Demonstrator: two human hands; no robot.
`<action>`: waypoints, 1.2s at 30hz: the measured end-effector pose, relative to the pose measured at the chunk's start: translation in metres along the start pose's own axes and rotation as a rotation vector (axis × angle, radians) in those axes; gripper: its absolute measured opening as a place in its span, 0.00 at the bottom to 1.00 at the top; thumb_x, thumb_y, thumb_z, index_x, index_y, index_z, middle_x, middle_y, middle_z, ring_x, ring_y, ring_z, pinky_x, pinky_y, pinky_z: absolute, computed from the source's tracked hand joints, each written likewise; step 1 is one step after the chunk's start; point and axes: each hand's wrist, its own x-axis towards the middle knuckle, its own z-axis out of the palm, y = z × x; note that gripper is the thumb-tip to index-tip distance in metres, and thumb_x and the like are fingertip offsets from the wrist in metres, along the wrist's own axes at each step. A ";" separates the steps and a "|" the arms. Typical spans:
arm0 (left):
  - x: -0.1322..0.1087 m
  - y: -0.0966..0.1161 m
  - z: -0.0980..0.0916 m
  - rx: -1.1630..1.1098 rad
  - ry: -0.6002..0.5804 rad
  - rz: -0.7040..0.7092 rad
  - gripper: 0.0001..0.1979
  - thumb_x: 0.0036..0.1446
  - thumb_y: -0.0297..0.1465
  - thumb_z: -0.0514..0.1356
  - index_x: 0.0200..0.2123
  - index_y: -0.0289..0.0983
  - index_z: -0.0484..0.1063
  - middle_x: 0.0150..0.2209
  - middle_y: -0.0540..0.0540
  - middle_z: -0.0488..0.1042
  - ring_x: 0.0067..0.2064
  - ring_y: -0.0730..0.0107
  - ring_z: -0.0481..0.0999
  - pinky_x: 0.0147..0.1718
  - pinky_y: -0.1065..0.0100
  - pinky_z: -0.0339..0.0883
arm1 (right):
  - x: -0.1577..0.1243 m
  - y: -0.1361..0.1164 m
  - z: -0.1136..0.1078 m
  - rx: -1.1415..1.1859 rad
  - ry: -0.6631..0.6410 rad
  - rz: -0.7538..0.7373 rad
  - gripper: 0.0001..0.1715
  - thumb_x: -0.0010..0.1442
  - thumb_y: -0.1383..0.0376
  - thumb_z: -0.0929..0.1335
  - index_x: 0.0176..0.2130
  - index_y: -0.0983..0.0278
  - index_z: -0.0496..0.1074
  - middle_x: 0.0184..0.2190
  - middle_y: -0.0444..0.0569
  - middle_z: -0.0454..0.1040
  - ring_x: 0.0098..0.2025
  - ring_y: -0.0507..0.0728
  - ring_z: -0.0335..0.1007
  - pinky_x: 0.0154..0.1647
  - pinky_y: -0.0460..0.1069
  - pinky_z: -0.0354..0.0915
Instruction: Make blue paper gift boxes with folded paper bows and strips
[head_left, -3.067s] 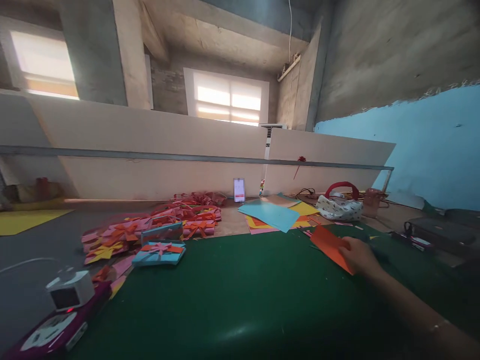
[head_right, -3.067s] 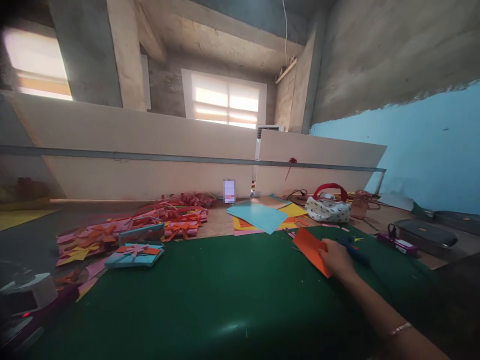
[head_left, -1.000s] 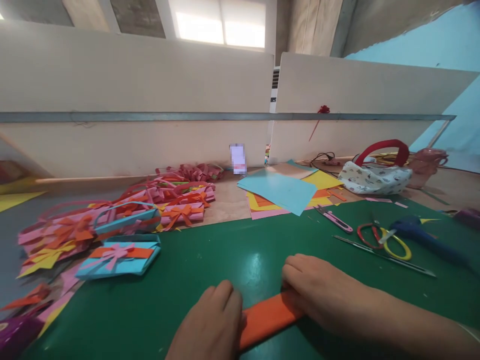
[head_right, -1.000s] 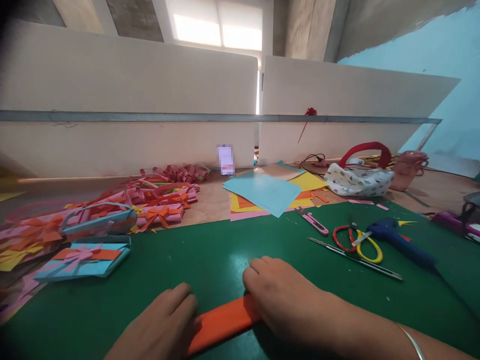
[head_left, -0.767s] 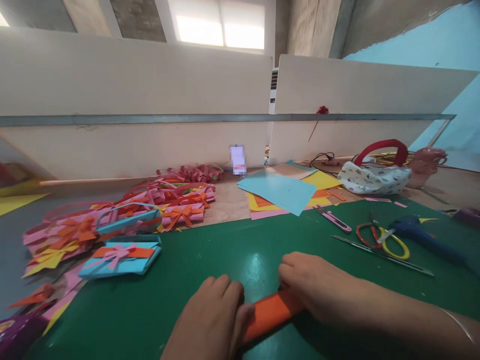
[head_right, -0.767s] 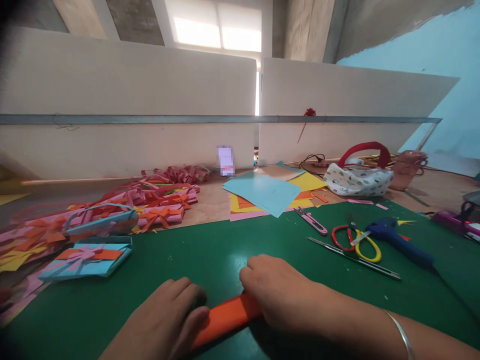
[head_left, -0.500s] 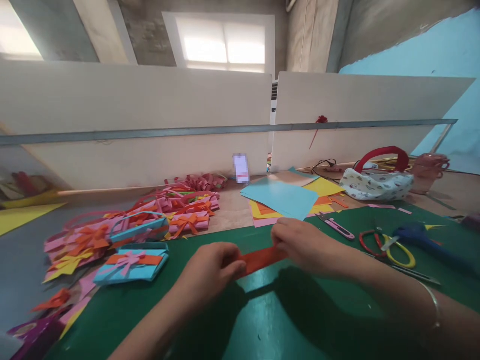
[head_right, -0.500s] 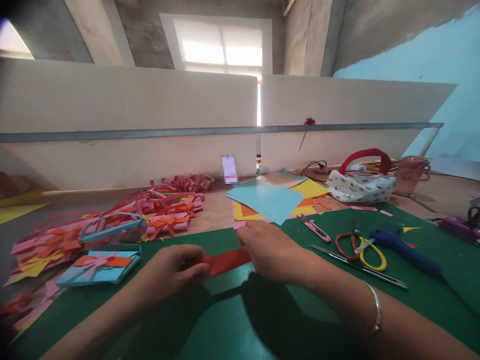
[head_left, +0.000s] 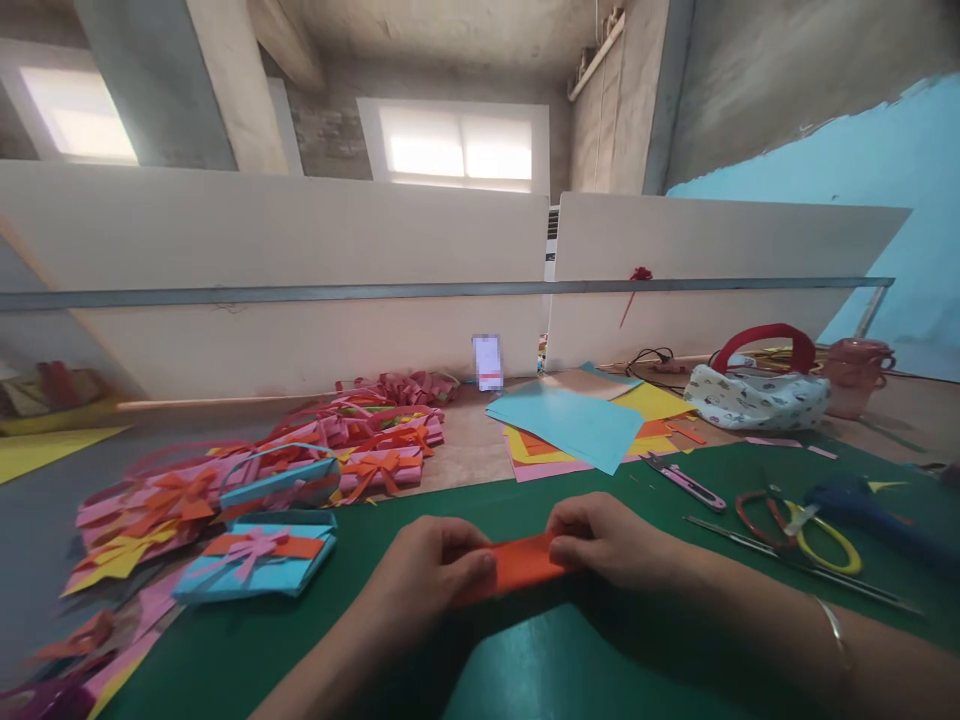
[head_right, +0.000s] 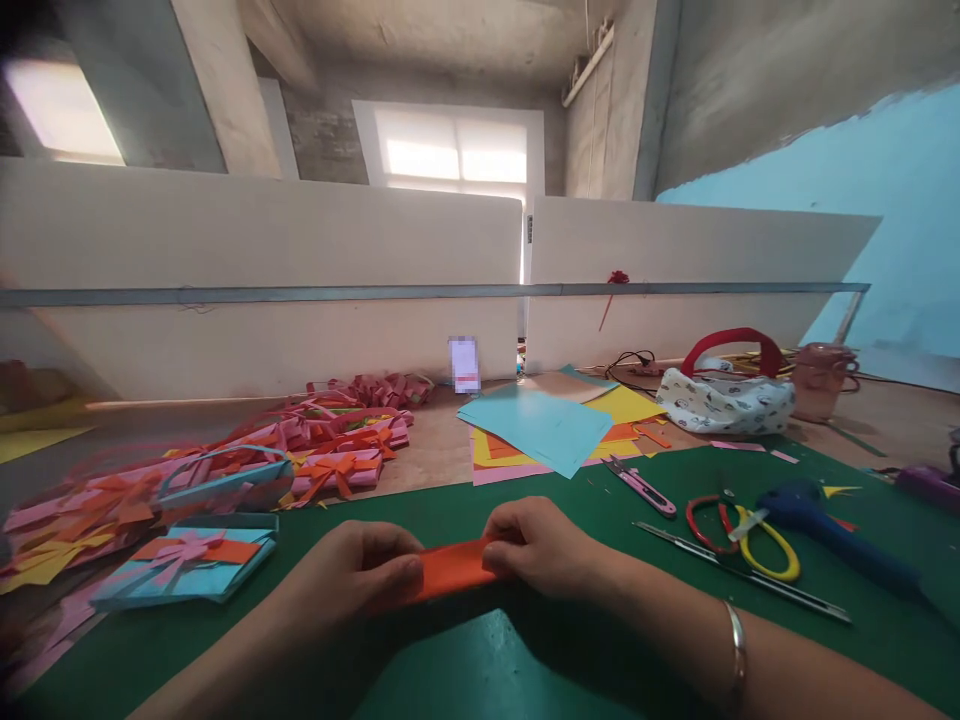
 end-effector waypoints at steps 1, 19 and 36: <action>0.000 0.000 0.000 -0.010 -0.021 -0.002 0.14 0.45 0.36 0.54 0.30 0.34 0.76 0.24 0.50 0.72 0.28 0.68 0.69 0.25 0.72 0.58 | 0.001 0.001 0.001 0.002 0.008 0.003 0.05 0.53 0.69 0.64 0.28 0.67 0.69 0.21 0.40 0.62 0.24 0.48 0.56 0.22 0.42 0.52; -0.002 0.004 -0.002 0.208 0.092 0.050 0.14 0.48 0.34 0.50 0.25 0.36 0.73 0.25 0.50 0.71 0.30 0.68 0.69 0.27 0.72 0.56 | -0.002 0.005 0.001 -0.093 0.131 -0.118 0.09 0.53 0.71 0.65 0.32 0.65 0.75 0.32 0.47 0.72 0.33 0.52 0.68 0.33 0.45 0.63; 0.002 -0.005 0.006 0.330 0.076 0.056 0.11 0.47 0.33 0.51 0.19 0.37 0.68 0.23 0.51 0.69 0.28 0.70 0.67 0.26 0.72 0.54 | -0.004 0.000 0.007 -0.435 0.134 -0.158 0.11 0.53 0.75 0.63 0.29 0.65 0.74 0.30 0.47 0.70 0.32 0.52 0.65 0.30 0.45 0.58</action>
